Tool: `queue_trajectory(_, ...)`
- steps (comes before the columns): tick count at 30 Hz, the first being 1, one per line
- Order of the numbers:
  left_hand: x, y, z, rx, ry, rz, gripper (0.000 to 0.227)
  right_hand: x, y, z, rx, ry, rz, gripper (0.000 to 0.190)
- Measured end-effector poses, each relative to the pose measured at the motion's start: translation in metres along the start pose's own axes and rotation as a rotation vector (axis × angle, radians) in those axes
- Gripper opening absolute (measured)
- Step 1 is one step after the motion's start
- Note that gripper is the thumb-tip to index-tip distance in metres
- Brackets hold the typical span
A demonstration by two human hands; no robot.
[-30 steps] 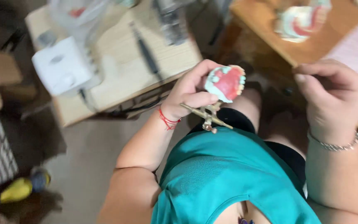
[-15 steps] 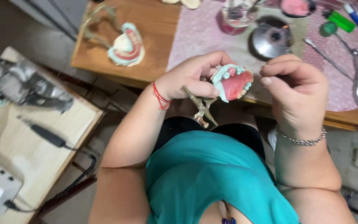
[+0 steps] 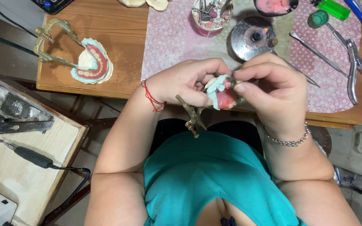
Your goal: The person uses a rotary tool to grind a small object, then switches to a dental model. They use a metal spatula to apply pink material to the model's gum area and then use their fingers to smooth and shape the material.
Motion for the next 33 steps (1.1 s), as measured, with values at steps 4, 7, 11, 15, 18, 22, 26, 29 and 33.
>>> queue_trajectory(4,0.003,-0.002,0.001,-0.035,-0.019,-0.02,0.041,0.0,-0.016,-0.001,-0.07,0.059,0.082,0.013)
queue_trajectory(7,0.004,-0.002,0.002,-0.041,-0.022,-0.004,0.038,0.003,-0.022,0.0,-0.086,0.06,0.093,0.013)
queue_trajectory(11,0.002,-0.003,0.003,-0.061,-0.013,0.017,0.038,0.01,-0.023,0.001,-0.085,0.047,0.069,0.015)
queue_trajectory(15,0.002,-0.004,0.003,-0.065,-0.004,0.044,0.04,0.014,-0.024,0.002,-0.09,0.06,0.079,0.015)
queue_trajectory(18,0.001,-0.002,0.003,-0.048,0.006,-0.011,0.038,0.015,-0.025,0.002,-0.097,0.057,0.072,0.014)
queue_trajectory(22,0.004,-0.002,0.004,-0.051,0.002,-0.039,0.048,0.015,-0.026,0.001,-0.11,0.064,0.085,0.014)
queue_trajectory(26,0.006,-0.004,0.005,-0.063,-0.016,-0.008,0.058,0.017,-0.027,0.001,-0.123,0.085,0.062,0.015)
queue_trajectory(29,0.005,-0.006,0.006,-0.064,-0.039,0.027,0.05,0.016,-0.027,0.0,-0.128,0.116,0.076,0.012)
queue_trajectory(33,0.002,-0.005,0.007,-0.049,-0.045,0.031,0.049,0.014,-0.028,0.001,-0.128,0.13,0.07,0.012)
Point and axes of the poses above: each hand's wrist, its own z-axis away from the middle knuckle, its own y-axis out of the back of the hand, x = y × z, the point moved 9 cm from there along -z, towards the middle knuckle
